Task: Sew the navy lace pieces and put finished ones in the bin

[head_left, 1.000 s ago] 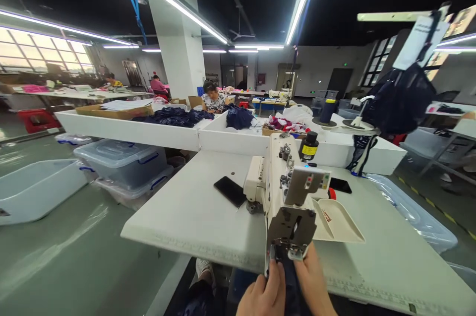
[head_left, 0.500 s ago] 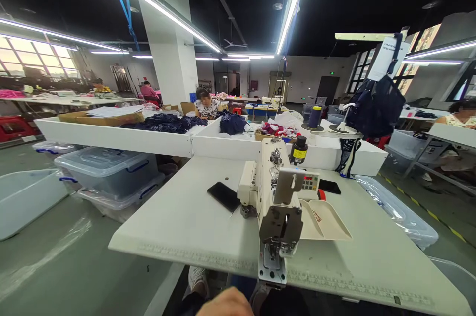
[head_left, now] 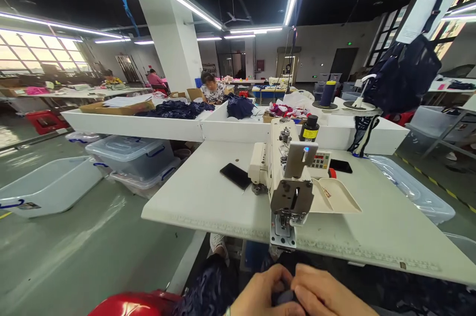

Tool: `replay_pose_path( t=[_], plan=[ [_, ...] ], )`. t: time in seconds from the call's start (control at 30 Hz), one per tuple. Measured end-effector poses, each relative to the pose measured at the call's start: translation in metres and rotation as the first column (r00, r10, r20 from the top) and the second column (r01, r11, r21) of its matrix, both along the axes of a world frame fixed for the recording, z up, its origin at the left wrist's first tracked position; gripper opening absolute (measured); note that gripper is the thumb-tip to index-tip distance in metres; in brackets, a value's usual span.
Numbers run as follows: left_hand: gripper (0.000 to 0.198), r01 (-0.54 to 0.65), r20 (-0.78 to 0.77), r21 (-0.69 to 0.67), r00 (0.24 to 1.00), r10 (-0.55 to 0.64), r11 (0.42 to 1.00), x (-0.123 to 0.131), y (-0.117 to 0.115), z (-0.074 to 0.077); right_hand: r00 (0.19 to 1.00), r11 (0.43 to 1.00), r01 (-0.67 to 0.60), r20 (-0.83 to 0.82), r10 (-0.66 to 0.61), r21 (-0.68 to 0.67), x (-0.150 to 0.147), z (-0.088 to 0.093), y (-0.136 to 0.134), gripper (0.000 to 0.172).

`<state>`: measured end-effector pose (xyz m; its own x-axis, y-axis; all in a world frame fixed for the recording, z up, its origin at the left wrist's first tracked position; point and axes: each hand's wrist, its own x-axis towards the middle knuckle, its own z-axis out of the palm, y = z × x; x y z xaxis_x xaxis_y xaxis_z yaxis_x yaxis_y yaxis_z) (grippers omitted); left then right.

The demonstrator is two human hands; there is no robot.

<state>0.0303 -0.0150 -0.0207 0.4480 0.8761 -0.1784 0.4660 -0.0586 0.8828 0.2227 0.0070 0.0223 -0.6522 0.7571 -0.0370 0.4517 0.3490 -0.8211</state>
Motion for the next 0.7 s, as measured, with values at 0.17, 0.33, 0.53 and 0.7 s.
replay_pose_path(
  t=[0.17, 0.33, 0.53, 0.7],
  plan=[
    [0.019, -0.207, -0.146, 0.231, 0.959, 0.244, 0.951, -0.011, 0.008, 0.022, 0.972, 0.973, 0.222, -0.061, -0.226, -0.059, 0.007, -0.01, 0.036, 0.016],
    [0.016, -0.237, -0.17, 0.743, 0.837, 0.519, 0.626, -0.012, 0.023, 0.022, 0.892, 0.926, 0.376, -0.259, -0.369, -0.025, -0.01, -0.034, 0.064, 0.025],
    [0.026, 0.17, -0.306, 0.926, 0.861, 0.407, 0.336, -0.003, 0.024, 0.009, 0.828, 0.876, 0.48, -0.357, -0.433, 0.051, -0.029, -0.034, 0.078, 0.027],
    [0.035, 0.183, -0.314, 0.94, 0.795, 0.519, 0.287, 0.003, 0.017, -0.007, 0.839, 0.877, 0.477, -0.328, -0.434, 0.058, -0.032, -0.033, 0.086, 0.04]
  ],
)
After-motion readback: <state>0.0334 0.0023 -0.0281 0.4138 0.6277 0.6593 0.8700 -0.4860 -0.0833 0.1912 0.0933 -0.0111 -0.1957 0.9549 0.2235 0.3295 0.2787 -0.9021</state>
